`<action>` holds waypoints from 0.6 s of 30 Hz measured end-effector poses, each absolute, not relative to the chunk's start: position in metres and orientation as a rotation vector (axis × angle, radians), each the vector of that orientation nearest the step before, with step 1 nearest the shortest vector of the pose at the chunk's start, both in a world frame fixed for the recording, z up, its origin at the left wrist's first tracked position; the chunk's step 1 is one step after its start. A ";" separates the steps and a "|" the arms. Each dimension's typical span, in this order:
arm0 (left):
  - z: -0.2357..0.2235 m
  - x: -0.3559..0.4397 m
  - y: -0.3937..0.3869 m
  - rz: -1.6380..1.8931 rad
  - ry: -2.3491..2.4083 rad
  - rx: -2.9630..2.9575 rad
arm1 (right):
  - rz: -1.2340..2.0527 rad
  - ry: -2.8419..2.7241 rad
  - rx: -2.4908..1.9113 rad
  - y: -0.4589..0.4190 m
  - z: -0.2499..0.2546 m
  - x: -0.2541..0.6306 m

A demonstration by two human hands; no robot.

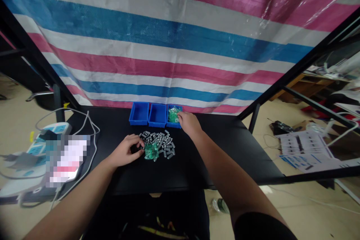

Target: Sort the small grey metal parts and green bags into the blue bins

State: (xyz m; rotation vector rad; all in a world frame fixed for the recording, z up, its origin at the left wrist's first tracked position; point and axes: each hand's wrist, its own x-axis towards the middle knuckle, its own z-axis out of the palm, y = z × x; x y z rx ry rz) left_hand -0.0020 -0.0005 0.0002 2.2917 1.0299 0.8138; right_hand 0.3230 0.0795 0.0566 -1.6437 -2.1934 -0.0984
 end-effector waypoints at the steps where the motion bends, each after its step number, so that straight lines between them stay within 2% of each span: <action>1: 0.000 -0.002 0.000 0.810 1.029 2.294 | -0.081 -2.188 -1.645 0.080 0.055 0.322; 9: 0.001 -0.003 -0.001 0.813 1.036 2.296 | 0.185 -2.033 -1.477 0.086 0.038 0.322; 18: 0.002 -0.002 -0.001 0.817 1.022 2.292 | 0.004 -2.283 -1.533 0.074 0.027 0.323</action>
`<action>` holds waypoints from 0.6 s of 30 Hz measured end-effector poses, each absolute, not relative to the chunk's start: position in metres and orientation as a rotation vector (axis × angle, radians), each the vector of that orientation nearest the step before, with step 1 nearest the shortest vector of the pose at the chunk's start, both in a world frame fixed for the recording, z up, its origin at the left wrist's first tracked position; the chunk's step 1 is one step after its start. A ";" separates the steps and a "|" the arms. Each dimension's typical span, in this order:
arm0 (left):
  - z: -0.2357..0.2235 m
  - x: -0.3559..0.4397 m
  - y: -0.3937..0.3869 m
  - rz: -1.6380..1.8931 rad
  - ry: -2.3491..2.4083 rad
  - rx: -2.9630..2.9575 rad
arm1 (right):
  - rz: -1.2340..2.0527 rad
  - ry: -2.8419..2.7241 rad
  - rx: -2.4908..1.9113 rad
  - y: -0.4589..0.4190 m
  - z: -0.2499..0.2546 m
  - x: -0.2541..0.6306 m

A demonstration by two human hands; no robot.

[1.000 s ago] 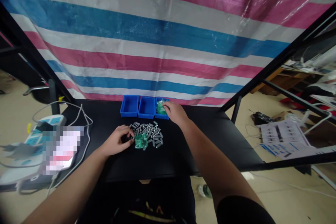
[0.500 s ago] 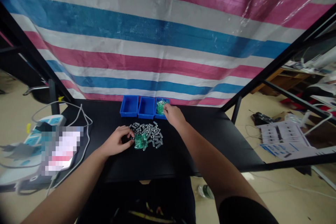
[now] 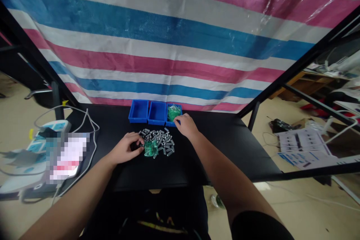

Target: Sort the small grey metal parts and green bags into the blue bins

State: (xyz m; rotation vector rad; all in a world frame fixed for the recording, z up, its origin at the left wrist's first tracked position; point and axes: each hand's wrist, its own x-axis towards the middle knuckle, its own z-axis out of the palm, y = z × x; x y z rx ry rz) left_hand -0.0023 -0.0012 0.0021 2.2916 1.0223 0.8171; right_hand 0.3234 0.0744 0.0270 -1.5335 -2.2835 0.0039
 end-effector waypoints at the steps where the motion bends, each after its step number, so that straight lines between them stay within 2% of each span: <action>1: 0.002 -0.002 -0.001 0.819 1.019 2.293 | -0.022 -2.287 -1.545 0.073 0.027 0.323; 8: 0.001 -0.002 0.000 0.789 1.010 2.307 | -0.046 -2.230 -1.670 0.066 0.030 0.318; 11: 0.002 -0.002 -0.001 0.777 1.015 2.316 | -0.137 -2.148 -1.579 0.043 0.043 0.304; 15: 0.003 -0.002 -0.001 0.782 1.023 2.316 | 0.214 -2.486 -1.108 -0.004 0.056 0.273; 18: 0.003 -0.002 -0.001 0.781 1.021 2.313 | 0.311 -2.610 -0.979 -0.030 0.047 0.252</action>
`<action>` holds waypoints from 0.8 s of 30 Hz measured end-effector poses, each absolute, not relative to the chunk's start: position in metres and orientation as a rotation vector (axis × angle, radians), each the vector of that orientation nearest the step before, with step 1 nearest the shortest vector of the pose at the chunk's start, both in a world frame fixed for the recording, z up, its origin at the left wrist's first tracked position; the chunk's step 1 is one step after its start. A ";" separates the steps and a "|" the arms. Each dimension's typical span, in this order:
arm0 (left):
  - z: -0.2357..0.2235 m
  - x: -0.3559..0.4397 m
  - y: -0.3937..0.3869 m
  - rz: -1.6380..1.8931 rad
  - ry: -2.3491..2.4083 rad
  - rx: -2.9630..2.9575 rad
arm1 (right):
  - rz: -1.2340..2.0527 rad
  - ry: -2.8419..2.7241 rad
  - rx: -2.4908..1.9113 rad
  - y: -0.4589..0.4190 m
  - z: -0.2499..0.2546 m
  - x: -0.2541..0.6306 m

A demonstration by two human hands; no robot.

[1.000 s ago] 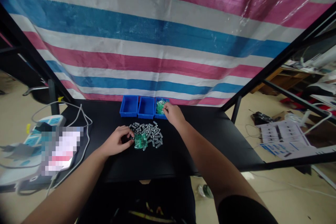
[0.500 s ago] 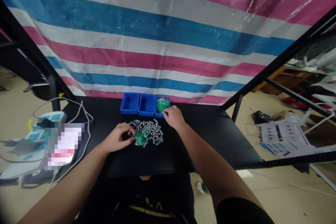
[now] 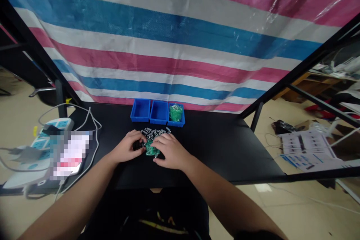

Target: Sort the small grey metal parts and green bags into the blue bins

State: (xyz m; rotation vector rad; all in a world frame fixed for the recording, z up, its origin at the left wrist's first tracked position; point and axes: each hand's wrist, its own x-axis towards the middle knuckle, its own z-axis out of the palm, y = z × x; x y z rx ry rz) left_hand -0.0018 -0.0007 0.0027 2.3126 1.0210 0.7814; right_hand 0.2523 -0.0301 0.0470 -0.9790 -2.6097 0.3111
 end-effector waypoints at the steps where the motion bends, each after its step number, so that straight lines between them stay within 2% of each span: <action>1: 0.003 -0.002 -0.001 0.782 1.020 2.312 | 0.297 -2.609 -0.992 -0.035 0.041 0.247; 9: 0.000 -0.002 0.000 0.812 1.030 2.306 | 0.228 -2.234 -1.102 -0.036 0.000 0.242; 14: -0.003 -0.002 0.001 0.818 1.020 2.303 | 0.454 -1.442 -1.363 -0.003 -0.002 0.270; 17: -0.003 -0.002 0.001 0.816 1.018 2.301 | 0.589 -1.228 -1.341 0.025 -0.001 0.292; 20: -0.002 -0.002 0.001 0.812 1.017 2.304 | 0.482 -1.346 -1.364 0.044 0.006 0.309; 24: -0.001 -0.002 0.001 0.810 1.016 2.304 | 0.168 -1.843 -1.439 0.056 0.025 0.318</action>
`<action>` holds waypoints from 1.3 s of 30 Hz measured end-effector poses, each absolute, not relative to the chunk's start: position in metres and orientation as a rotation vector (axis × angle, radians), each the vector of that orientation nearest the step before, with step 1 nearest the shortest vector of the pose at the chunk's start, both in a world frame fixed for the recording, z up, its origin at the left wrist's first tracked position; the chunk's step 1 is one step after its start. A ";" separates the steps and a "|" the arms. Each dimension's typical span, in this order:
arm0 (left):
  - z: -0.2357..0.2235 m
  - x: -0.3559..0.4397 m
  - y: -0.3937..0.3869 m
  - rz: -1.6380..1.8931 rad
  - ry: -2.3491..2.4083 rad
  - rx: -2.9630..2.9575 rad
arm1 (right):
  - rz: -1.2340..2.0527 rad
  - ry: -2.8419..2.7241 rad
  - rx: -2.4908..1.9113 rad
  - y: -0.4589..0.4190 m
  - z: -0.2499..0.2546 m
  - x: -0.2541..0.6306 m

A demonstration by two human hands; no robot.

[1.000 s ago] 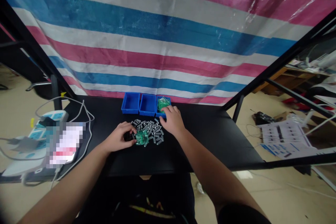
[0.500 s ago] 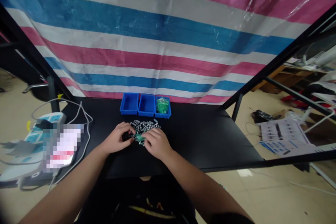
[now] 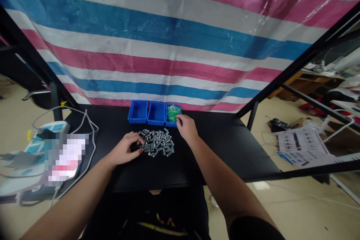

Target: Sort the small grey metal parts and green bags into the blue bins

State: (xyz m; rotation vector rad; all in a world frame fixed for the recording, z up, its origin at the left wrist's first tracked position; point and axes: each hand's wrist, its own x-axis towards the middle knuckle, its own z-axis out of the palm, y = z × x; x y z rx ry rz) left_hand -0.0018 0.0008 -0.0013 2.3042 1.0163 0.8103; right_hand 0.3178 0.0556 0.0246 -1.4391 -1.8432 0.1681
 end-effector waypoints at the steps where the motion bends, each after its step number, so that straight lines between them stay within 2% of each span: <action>1: -0.001 -0.002 0.001 0.811 1.017 2.303 | 0.099 -1.953 -1.446 0.058 0.030 0.318; 10: 0.000 -0.003 0.000 0.809 1.028 2.293 | -0.118 -2.350 -1.560 0.073 0.048 0.314; 18: 0.001 -0.002 0.000 0.795 1.026 2.298 | -0.085 -2.462 -1.757 0.061 0.042 0.301; 27: 0.001 -0.003 -0.001 0.811 1.034 2.298 | -0.083 -2.181 -1.613 0.044 0.021 0.307; 32: 0.000 -0.002 -0.001 0.808 1.022 2.305 | 0.027 -2.046 -1.525 0.056 0.004 0.312; 39: 0.000 -0.003 0.000 0.822 1.023 2.299 | 0.079 -2.048 -1.598 0.078 0.016 0.321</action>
